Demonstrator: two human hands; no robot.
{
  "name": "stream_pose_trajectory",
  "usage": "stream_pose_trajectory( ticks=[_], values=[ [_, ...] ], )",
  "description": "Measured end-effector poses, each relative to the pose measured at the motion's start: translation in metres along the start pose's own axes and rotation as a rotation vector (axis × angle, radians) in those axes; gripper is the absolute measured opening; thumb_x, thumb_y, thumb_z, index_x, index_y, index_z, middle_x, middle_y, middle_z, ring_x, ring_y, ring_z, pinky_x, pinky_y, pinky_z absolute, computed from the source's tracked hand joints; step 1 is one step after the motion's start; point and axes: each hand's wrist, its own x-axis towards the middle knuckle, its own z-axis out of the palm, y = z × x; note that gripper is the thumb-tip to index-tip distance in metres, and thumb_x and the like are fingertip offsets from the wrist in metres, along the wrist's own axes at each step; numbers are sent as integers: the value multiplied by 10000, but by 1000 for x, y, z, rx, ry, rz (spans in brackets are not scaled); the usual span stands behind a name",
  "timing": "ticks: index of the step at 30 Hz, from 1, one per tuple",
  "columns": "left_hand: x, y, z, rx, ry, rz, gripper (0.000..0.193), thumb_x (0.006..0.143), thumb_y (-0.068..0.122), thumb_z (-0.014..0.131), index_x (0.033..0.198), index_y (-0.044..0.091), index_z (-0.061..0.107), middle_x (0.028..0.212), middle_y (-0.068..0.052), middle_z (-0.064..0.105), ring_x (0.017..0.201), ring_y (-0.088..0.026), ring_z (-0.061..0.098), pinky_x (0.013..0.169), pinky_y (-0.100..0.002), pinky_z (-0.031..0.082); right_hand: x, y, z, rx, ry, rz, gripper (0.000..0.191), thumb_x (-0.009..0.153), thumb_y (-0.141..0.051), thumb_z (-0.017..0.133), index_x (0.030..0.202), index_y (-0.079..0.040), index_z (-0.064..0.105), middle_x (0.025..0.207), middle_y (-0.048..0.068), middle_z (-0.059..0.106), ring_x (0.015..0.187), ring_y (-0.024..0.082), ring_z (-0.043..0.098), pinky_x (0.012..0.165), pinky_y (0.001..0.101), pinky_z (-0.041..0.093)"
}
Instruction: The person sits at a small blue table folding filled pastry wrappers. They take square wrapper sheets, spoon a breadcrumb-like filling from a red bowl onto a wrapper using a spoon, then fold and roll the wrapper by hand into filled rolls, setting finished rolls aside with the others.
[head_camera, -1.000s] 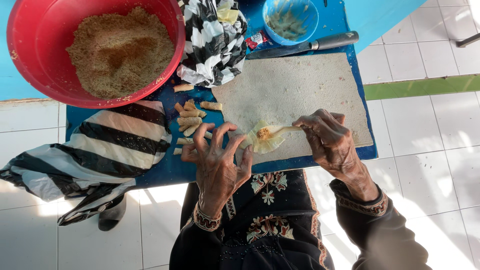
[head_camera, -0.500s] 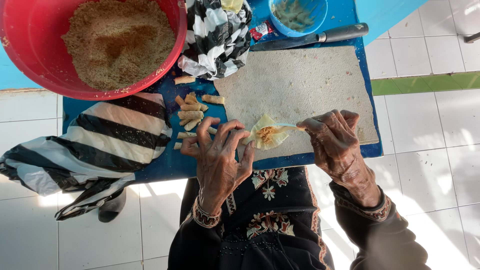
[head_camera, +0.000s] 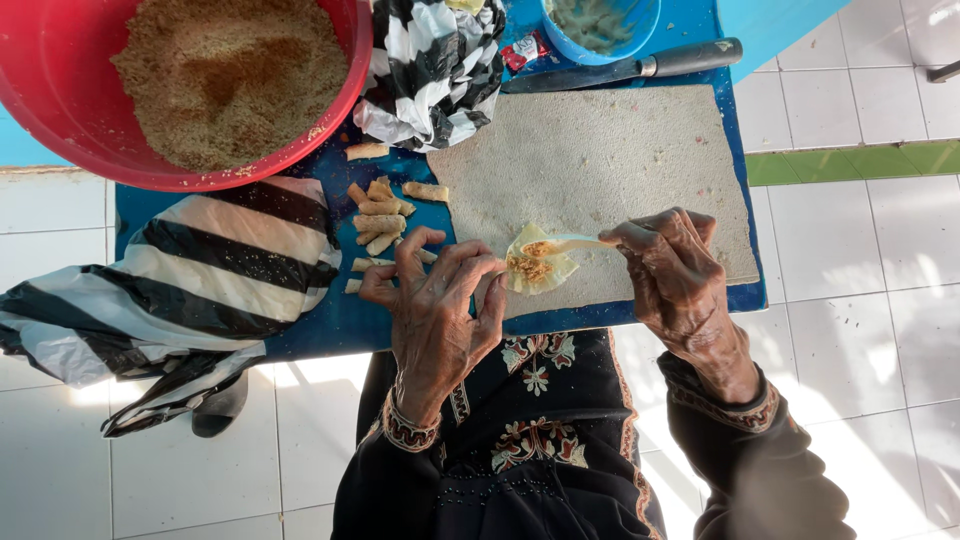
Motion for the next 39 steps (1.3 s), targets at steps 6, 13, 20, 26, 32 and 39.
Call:
stream_pose_trajectory(
  ticks=[6, 13, 20, 26, 32, 39],
  values=[
    [0, -1, 0, 5, -24, -29, 221, 896, 272, 765, 1083, 175, 699, 1000, 103, 741, 1249, -226, 495, 1034, -506, 205, 6, 2, 11, 26, -14, 2, 277, 925, 87, 700, 1140, -87, 681, 1007, 32, 664, 924, 181, 603, 951, 360, 376],
    [0, -1, 0, -16, -10, -35, 317, 879, 226, 758, 1172, 148, 668, 944, 132, 712, 1212, -220, 516, 1026, -496, 214, 6, 2, 13, 83, -26, -36, 262, 948, 73, 689, 1164, -72, 660, 1065, 58, 675, 964, 203, 624, 955, 375, 393],
    [-1, 0, 0, 3, -4, -23, 301, 899, 185, 770, 1183, 157, 672, 999, 144, 716, 1212, -204, 538, 1024, -494, 229, 5, 1, 15, 63, 12, -50, 251, 941, 70, 701, 1153, -59, 665, 1051, 62, 668, 951, 214, 621, 947, 387, 405],
    [1, -2, -2, -10, -11, -21, 287, 915, 180, 771, 1183, 170, 668, 1006, 146, 718, 1199, -197, 547, 1011, -491, 239, 2, 4, 15, 116, -2, -84, 254, 922, 65, 704, 1148, -51, 685, 1034, 85, 681, 899, 213, 607, 870, 374, 396],
    [-1, -1, -2, -27, -25, -19, 277, 926, 197, 759, 1185, 170, 666, 1000, 154, 713, 1193, -201, 544, 1012, -491, 240, -8, 6, 10, 103, 24, -72, 224, 930, 55, 703, 1126, -53, 691, 1017, 104, 664, 912, 219, 618, 867, 382, 425],
    [-1, -1, -3, -46, -51, -37, 327, 864, 188, 719, 1188, 175, 671, 1044, 144, 713, 1212, -194, 530, 1033, -496, 239, -17, 7, 9, 65, 71, 47, 199, 974, 98, 667, 1125, -31, 689, 1027, 114, 676, 920, 219, 649, 819, 344, 499]
  ],
)
